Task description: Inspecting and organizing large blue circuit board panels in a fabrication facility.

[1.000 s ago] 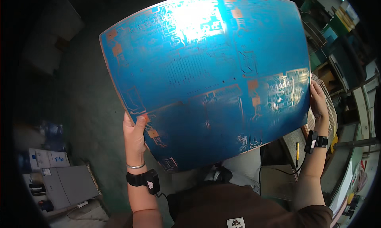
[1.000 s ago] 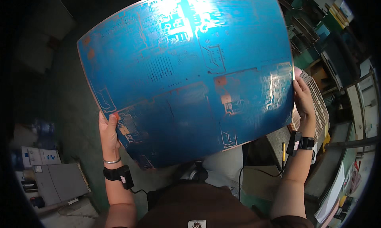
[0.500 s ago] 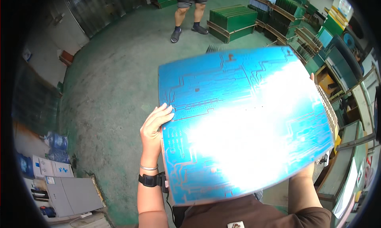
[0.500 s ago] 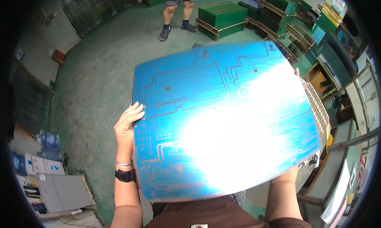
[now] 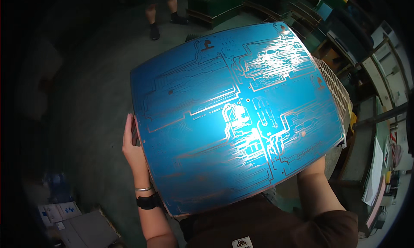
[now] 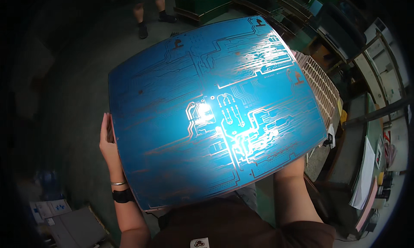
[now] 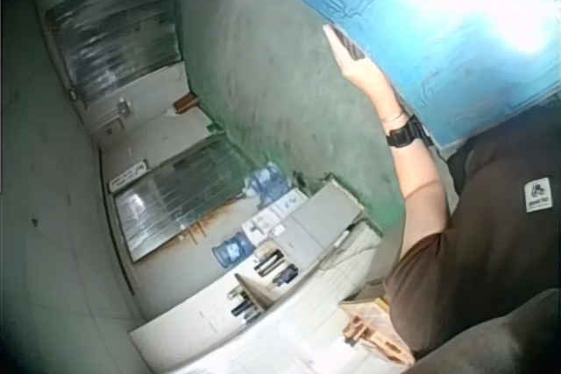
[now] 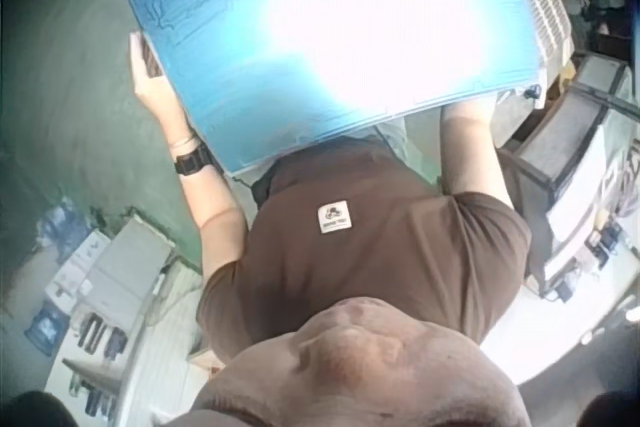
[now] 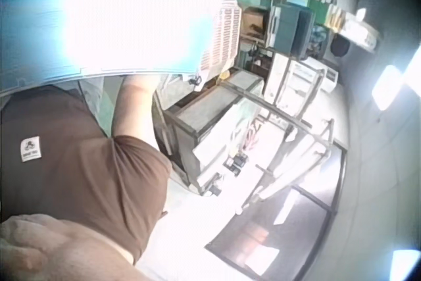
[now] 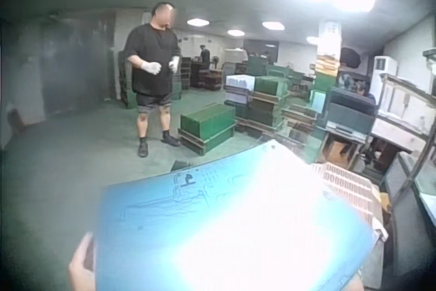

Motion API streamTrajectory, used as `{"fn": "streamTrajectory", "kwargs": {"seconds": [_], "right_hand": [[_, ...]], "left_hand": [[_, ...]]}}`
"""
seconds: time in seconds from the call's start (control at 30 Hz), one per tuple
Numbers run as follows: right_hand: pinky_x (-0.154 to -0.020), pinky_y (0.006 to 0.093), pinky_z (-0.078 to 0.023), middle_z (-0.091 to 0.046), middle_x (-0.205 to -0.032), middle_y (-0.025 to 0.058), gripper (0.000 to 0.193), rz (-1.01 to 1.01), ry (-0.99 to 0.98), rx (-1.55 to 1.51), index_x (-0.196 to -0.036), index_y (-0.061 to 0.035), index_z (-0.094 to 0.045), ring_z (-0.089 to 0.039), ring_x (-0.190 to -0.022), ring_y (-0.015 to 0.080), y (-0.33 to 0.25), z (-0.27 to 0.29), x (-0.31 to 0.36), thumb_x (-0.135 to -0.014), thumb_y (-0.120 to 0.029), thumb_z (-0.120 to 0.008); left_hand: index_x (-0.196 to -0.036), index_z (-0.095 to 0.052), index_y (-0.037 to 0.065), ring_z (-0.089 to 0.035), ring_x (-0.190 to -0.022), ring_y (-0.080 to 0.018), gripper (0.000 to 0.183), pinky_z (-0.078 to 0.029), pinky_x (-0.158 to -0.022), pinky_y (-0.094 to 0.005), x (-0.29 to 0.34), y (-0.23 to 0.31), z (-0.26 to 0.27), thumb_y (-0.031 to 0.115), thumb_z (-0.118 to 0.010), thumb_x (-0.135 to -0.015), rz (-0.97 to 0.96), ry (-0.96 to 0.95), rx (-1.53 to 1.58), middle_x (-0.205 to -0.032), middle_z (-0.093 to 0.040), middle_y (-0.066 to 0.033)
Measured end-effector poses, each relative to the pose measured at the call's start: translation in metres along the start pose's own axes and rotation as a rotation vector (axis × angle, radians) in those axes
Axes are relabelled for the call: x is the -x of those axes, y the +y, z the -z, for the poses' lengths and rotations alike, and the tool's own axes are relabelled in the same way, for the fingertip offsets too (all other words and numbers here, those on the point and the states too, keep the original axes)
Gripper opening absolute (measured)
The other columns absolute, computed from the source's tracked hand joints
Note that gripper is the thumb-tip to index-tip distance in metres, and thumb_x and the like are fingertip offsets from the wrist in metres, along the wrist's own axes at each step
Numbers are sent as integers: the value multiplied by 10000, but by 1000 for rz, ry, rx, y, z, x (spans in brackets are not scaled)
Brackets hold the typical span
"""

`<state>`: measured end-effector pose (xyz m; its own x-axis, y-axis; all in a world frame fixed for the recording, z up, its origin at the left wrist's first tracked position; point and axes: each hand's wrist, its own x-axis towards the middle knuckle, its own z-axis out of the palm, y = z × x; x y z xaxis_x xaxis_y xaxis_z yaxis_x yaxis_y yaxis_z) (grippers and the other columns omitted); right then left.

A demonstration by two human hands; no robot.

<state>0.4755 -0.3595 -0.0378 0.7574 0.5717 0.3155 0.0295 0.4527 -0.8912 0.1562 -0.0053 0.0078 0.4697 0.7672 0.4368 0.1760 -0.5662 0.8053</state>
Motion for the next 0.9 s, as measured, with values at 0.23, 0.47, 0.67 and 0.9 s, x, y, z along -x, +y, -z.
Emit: {"fn": "streamTrajectory", "kwargs": {"seconds": [0.23,0.47,0.67,0.9], "right_hand": [[-803,347,-467,-512,-1088,130,452,-85,172,129,-1148,-4,-446,-528,-960,228,-10,-2,38,-915,-383,-373],[-766,341,-482,-526,-1089,140,453,-157,189,108,-1146,-12,-457,-543,-925,231,27,22,93,-917,-391,-360],[-734,336,-494,-539,-1090,148,455,-169,209,157,-1143,-20,-466,-556,-895,233,30,24,21,-918,-397,-348],[-870,315,-403,-530,-1112,131,444,-95,449,243,-1185,34,-424,-523,-990,191,-38,-164,8,-883,-285,-495]], "left_hand": [[-1209,-442,-23,-575,-930,-176,351,-478,-828,-288,18,-31,16,125,-470,-891,441,-183,638,-1115,-556,-115],[-1152,-457,11,-596,-877,-173,330,-511,-738,-279,33,-13,13,248,-377,-937,848,-262,1125,-1023,-580,-108],[-1253,-357,29,-548,-995,-185,380,-489,-822,-314,35,-1,-40,208,-420,-923,855,-224,1265,-1134,-515,-96],[-1240,-339,143,-483,-1067,-193,356,-425,-893,-380,39,25,-111,144,-464,-907,804,-249,1557,-1165,-481,-42]]}}
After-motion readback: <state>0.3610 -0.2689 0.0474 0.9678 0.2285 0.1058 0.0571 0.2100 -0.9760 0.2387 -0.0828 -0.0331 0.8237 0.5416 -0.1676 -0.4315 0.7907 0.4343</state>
